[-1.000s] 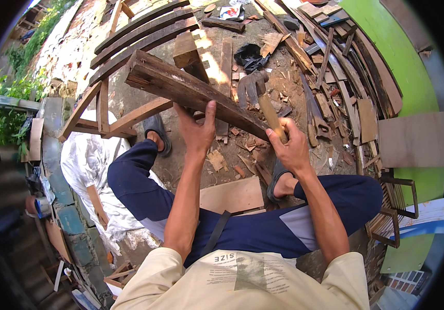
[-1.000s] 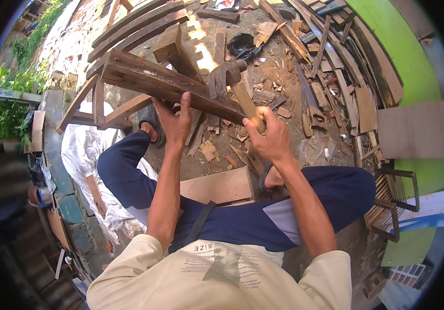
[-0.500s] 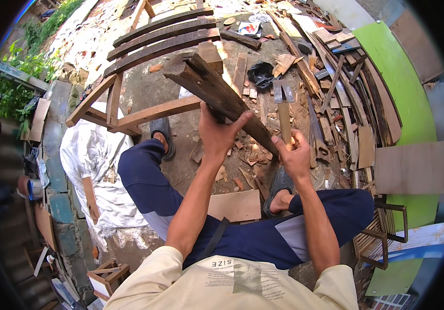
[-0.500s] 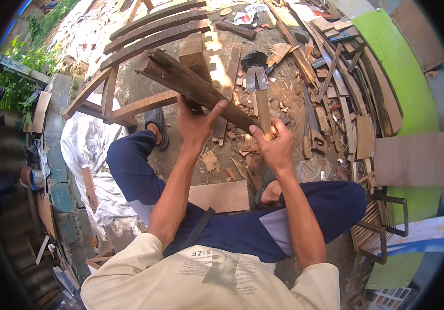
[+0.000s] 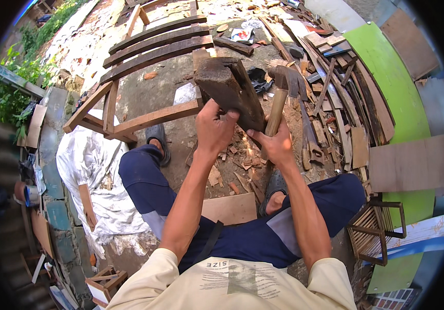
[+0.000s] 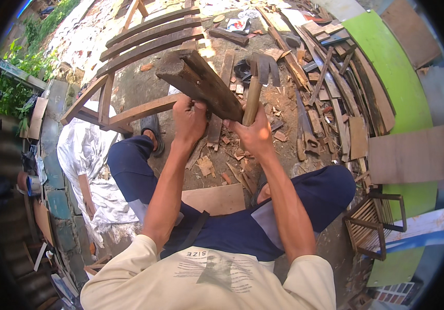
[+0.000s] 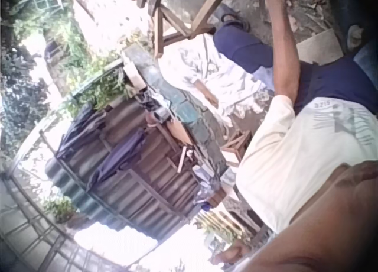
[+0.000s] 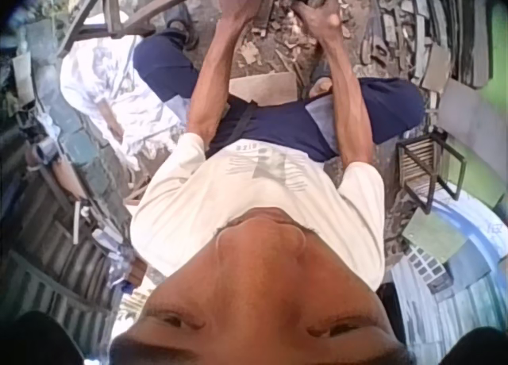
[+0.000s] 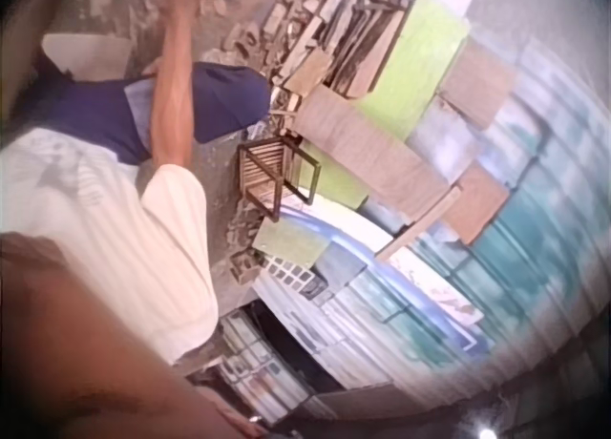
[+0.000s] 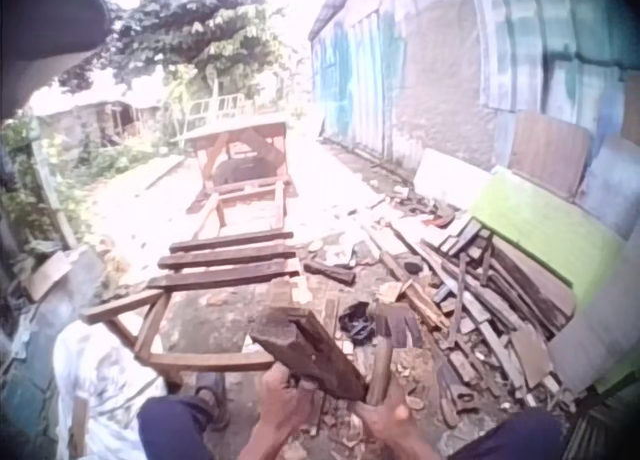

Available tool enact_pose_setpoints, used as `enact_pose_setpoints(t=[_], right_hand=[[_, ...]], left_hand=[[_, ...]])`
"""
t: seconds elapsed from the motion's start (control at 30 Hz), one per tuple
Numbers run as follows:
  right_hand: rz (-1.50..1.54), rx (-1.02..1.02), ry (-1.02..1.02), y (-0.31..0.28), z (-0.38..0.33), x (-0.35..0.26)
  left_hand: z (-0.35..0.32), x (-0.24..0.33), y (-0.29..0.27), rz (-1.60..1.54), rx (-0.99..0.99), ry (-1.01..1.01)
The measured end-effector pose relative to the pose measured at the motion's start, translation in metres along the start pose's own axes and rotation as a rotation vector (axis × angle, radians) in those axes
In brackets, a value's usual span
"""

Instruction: The person sits on the ground and uses a hammer to drive nails into wooden slats, then fits the slats into the frame of a wooden chair. The person repeatedly hammers and adjusts the slats to secure them in place.

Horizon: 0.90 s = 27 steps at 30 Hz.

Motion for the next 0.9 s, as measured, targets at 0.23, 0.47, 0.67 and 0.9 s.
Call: enact_pose_setpoints(t=[0.23,0.47,0.67,0.9], right_hand=[[0.13,-0.117,0.043,-0.004,0.017,-0.007],[-0.056,-0.028,0.022,-0.047,0.03,0.028],[0.071,0.091,0.355,-0.067,0.016,0.062],[-0.11,0.03,0.853,-0.106,-0.01,0.123]], left_hand=[[0.032,-0.002,-0.001,-0.493,-0.095,-0.089],[0.051,-0.025,-0.031,-0.514,0.525,-0.288],[0.029,-0.069,-0.078,-0.447,0.639,-0.5],[0.024,-0.078,-0.086,-0.35,0.713,-0.602]])
Point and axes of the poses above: each hand's wrist, its own z-axis towards the middle knuckle, its own y-axis out of the palm, x = y × z, the point moved 1 cm from there along z, towards the middle knuckle, and after that the axes turned 5 degrees about -y, right-handed, at the moved point
